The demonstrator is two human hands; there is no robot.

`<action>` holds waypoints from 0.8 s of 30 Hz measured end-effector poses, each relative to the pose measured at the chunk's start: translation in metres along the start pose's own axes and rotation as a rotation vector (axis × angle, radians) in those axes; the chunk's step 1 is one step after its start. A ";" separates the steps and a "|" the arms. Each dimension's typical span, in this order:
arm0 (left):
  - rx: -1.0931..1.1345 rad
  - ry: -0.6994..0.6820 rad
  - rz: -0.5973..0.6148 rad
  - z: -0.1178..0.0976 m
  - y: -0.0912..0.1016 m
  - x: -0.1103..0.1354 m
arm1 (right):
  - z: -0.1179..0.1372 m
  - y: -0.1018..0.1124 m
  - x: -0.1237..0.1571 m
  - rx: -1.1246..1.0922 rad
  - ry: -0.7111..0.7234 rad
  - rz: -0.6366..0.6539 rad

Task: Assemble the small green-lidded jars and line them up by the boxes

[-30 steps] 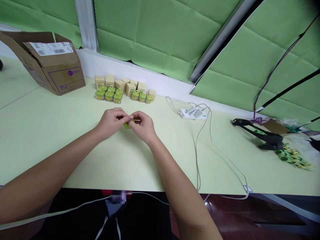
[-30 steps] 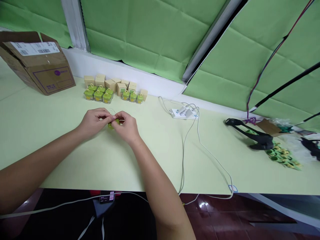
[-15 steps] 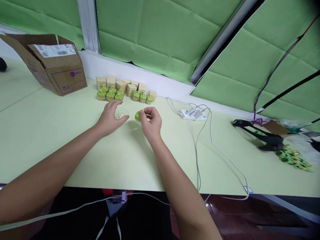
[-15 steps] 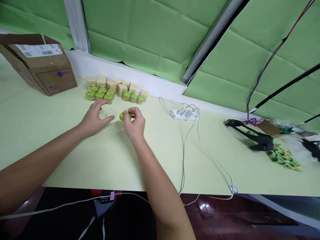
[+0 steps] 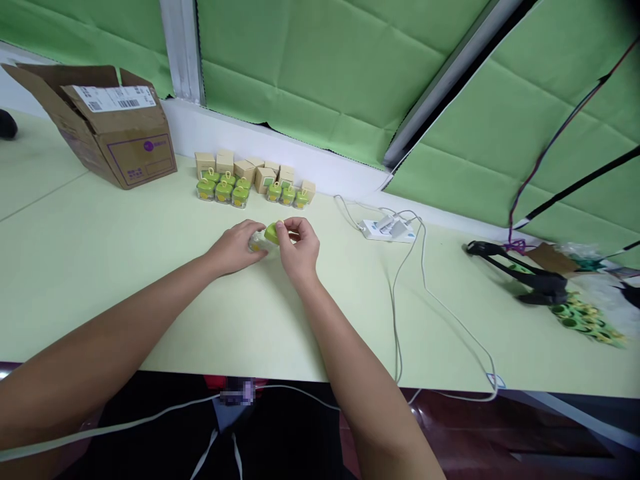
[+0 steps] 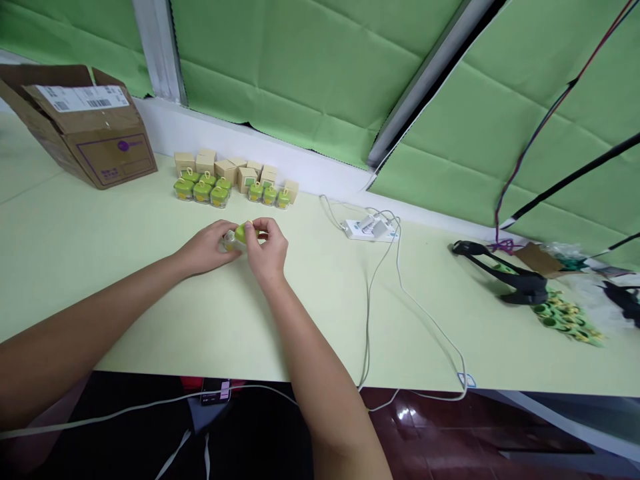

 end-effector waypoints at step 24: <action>0.203 0.156 0.105 0.004 -0.003 0.005 | -0.019 -0.016 0.003 0.111 0.031 0.220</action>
Point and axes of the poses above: each hand's wrist, its own x-axis away from the middle knuckle, its own y-axis out of the back of the hand, z = x × y, the point moved 7 cm from there along -x, towards the middle knuckle, and after that the axes turned 3 degrees about -z, right-handed, at the moved point
